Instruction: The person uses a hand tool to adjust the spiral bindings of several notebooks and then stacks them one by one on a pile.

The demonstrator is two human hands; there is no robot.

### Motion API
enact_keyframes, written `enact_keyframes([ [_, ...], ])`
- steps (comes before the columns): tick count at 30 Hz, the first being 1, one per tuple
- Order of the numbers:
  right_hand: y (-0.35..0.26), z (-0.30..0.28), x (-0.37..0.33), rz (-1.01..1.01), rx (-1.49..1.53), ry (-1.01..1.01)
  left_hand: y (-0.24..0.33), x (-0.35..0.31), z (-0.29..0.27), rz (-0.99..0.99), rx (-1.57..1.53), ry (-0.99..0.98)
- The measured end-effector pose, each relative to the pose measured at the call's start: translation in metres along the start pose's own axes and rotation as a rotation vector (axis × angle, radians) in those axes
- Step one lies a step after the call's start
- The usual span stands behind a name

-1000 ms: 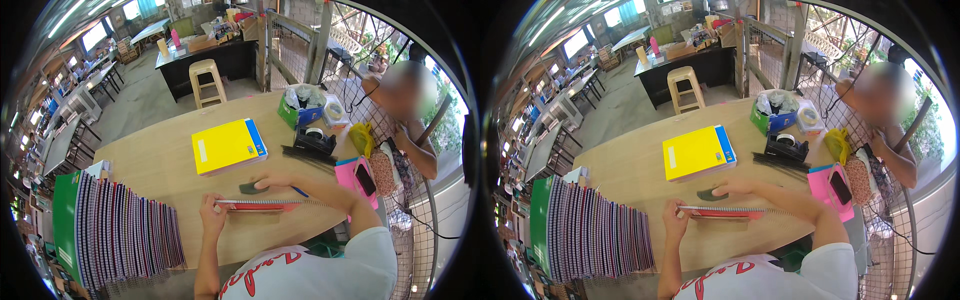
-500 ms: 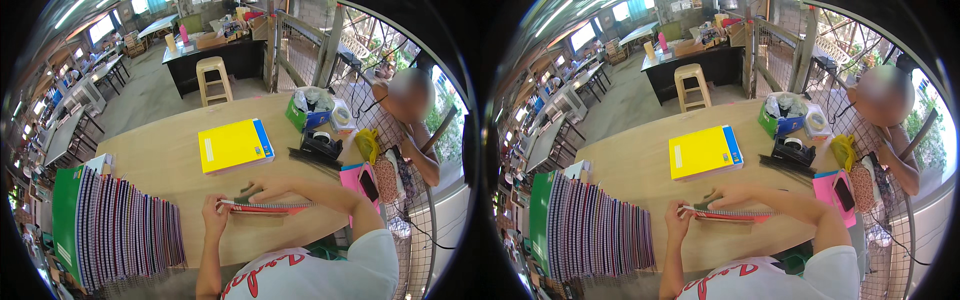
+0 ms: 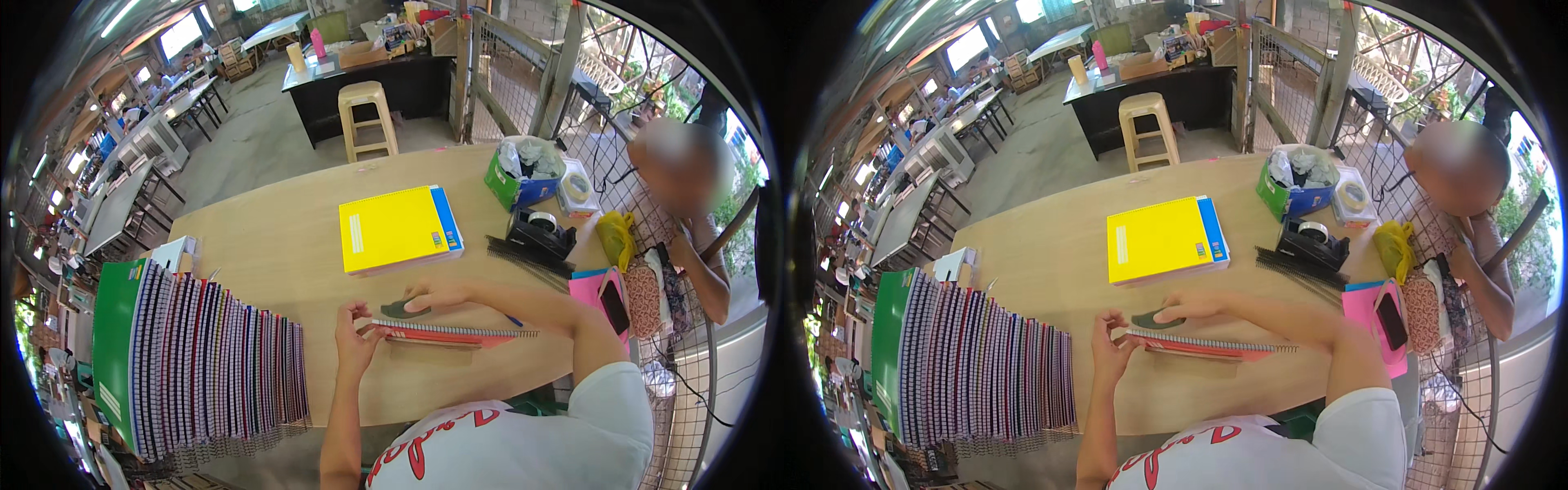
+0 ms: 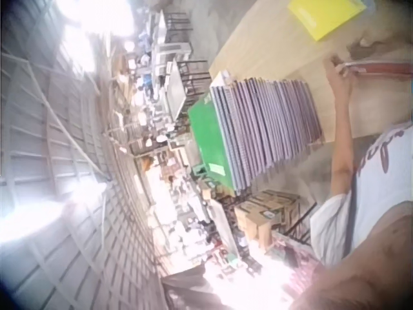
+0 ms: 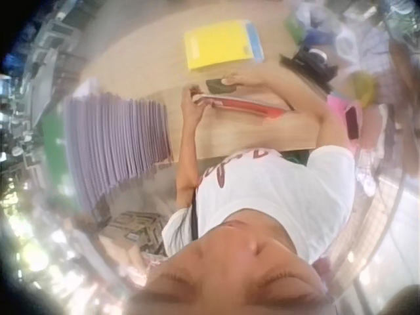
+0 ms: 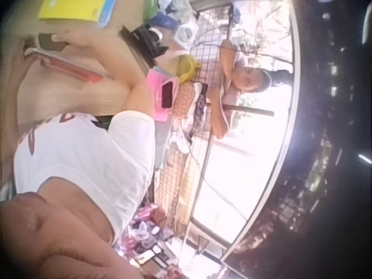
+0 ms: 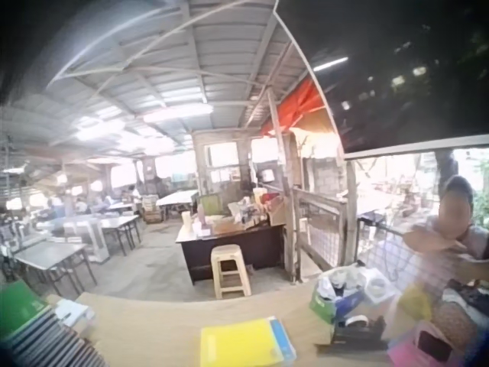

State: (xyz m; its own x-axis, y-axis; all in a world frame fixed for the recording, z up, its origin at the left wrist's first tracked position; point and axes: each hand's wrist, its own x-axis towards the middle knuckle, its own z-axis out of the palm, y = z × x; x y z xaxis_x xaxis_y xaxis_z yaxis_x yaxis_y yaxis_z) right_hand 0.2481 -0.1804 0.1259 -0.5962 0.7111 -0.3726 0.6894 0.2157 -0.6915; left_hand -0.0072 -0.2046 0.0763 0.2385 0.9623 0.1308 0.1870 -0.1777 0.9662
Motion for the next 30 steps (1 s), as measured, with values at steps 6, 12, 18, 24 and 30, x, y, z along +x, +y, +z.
enact_keyframes([
  [6,0.019,0.013,0.021,-0.082,-0.038,0.089,-0.032,-0.001,-0.007,-0.029,-0.099,-0.021],
  [12,0.086,0.026,0.028,0.026,-0.221,0.115,-0.058,-0.005,-0.003,-0.082,-0.251,-0.002],
  [18,0.131,0.042,-0.011,-0.1,-0.384,0.306,-0.056,-0.001,-0.003,-0.008,-0.258,-0.035],
  [24,0.059,0.022,-0.145,0.247,0.115,0.38,-0.043,-0.012,-0.013,-0.021,-0.377,-0.106],
  [30,0.007,0.106,-0.218,0.389,0.198,0.426,-0.054,-0.035,-0.029,0.074,-0.358,-0.187],
])
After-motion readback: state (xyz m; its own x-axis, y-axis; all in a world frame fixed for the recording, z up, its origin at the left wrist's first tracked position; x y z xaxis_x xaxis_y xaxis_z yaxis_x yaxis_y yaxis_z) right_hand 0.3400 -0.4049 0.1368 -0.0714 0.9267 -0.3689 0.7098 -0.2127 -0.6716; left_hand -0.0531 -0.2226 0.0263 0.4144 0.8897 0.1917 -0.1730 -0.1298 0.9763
